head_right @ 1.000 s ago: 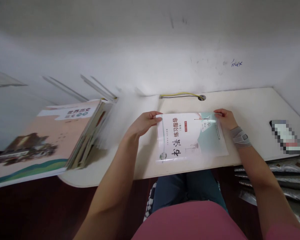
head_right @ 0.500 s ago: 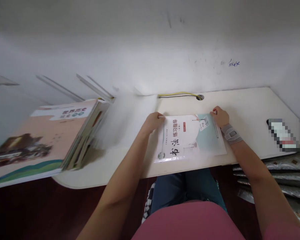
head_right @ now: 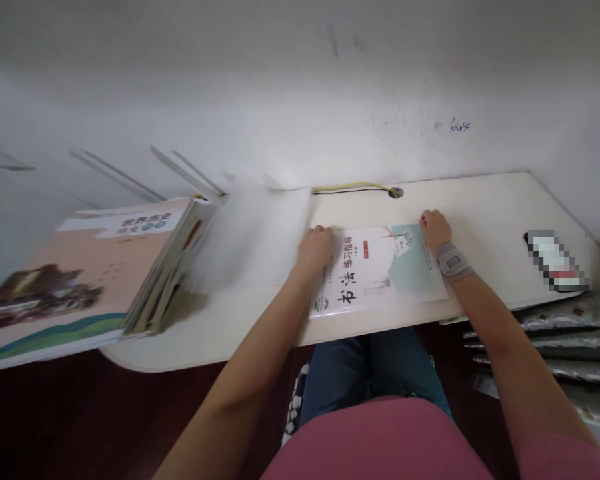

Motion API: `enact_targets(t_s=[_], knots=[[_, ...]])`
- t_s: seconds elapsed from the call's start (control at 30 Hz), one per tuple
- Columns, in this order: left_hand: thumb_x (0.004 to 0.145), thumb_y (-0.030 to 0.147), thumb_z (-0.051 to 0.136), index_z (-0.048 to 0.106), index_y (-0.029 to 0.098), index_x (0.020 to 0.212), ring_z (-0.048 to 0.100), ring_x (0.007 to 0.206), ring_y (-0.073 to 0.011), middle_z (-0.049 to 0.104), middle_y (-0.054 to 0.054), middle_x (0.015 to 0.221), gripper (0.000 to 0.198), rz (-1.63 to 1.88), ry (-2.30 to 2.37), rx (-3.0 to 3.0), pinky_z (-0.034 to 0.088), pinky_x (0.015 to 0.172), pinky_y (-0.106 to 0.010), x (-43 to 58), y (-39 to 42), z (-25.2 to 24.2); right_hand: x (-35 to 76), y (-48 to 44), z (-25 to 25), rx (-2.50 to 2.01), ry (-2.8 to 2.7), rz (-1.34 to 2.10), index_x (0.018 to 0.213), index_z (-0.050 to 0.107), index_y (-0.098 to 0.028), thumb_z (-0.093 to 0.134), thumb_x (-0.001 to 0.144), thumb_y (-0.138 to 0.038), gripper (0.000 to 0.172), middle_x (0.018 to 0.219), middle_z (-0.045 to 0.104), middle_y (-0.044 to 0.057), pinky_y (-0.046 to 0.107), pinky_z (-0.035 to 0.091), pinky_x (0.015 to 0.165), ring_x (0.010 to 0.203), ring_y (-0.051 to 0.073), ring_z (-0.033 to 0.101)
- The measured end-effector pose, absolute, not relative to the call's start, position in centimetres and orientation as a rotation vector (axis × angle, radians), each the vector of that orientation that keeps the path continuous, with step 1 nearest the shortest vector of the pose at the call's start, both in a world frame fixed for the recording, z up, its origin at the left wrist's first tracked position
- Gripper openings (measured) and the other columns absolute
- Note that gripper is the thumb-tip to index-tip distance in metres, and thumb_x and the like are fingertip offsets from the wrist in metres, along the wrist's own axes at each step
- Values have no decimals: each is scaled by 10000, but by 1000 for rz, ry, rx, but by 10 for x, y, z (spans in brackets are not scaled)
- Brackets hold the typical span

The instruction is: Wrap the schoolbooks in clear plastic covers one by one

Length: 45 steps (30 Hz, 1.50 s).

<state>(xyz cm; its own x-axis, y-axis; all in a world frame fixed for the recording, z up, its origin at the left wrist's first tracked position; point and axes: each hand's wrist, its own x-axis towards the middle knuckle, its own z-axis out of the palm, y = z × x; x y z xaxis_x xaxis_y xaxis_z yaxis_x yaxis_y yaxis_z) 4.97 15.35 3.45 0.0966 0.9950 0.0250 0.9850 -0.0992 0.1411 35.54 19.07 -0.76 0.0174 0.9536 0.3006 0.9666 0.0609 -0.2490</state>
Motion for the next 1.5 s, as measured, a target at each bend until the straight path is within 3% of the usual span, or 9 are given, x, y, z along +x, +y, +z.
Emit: enact_targets(t_s=[0.17,0.3,0.4,0.53,0.67,0.73,0.93,1.13,1.5], knots=[[905,134,342,452,-2,1327,319,1384,-293,405,-257,1434,457,178,1858,2403,293,1117,-435,44,113,28,356,190,-8,-1889,-1971,-49,898,646,-173,342,896,-245,313,936,606,139,347,421,695,848,240,531],[944,458,372,335,162,1447,236,1421,-306,317,-173,1517,585,164,1440,2611,293,1115,-478,21,56,14,355,190,-10,-1868,-1967,-21,879,645,-163,363,886,-243,293,931,601,142,335,407,678,836,235,521],[901,600,372,332,187,1455,163,1427,-360,253,-181,1539,692,141,1395,2662,301,1096,-527,5,29,4,357,194,-10,-1834,-1979,16,861,641,-156,379,868,-213,268,891,599,133,328,410,685,817,225,518],[907,604,346,363,161,1440,184,1420,-376,292,-196,1520,694,145,1386,2713,313,1089,-520,4,31,0,368,192,7,-1759,-2015,45,925,642,-135,417,815,-134,251,898,602,129,349,448,752,840,222,543],[891,629,352,398,138,1415,255,1399,-379,341,-205,1495,720,109,1357,2737,308,1089,-495,31,61,-2,368,147,31,-1647,-2025,-15,1139,588,-132,497,825,-192,333,1188,547,167,424,440,934,1113,267,507],[887,631,359,386,145,1420,269,1399,-359,350,-196,1494,721,101,1301,2754,265,1109,-493,59,84,-3,356,106,35,-1469,-1978,-80,1184,561,-172,464,882,-241,325,1228,532,152,467,427,980,1169,268,482],[886,603,389,312,150,1456,200,1422,-360,281,-192,1529,732,-22,1259,2672,199,1121,-486,174,156,8,311,17,3,-1187,-2033,-1,1163,568,-182,481,901,-211,278,1156,590,142,431,485,943,1102,235,537],[869,630,380,289,156,1464,199,1404,-409,237,-204,1538,767,-9,1307,2611,224,1095,-488,256,203,18,308,25,-12,-1288,-2092,255,1062,622,-196,510,880,-196,213,1076,624,107,441,503,923,1044,227,573],[861,665,307,294,165,1465,178,1417,-382,224,-179,1548,784,110,1408,2564,179,1124,-486,310,223,6,307,27,-12,-1287,-2005,346,1052,619,-200,494,887,-189,207,1078,635,103,431,519,916,1024,221,589]])
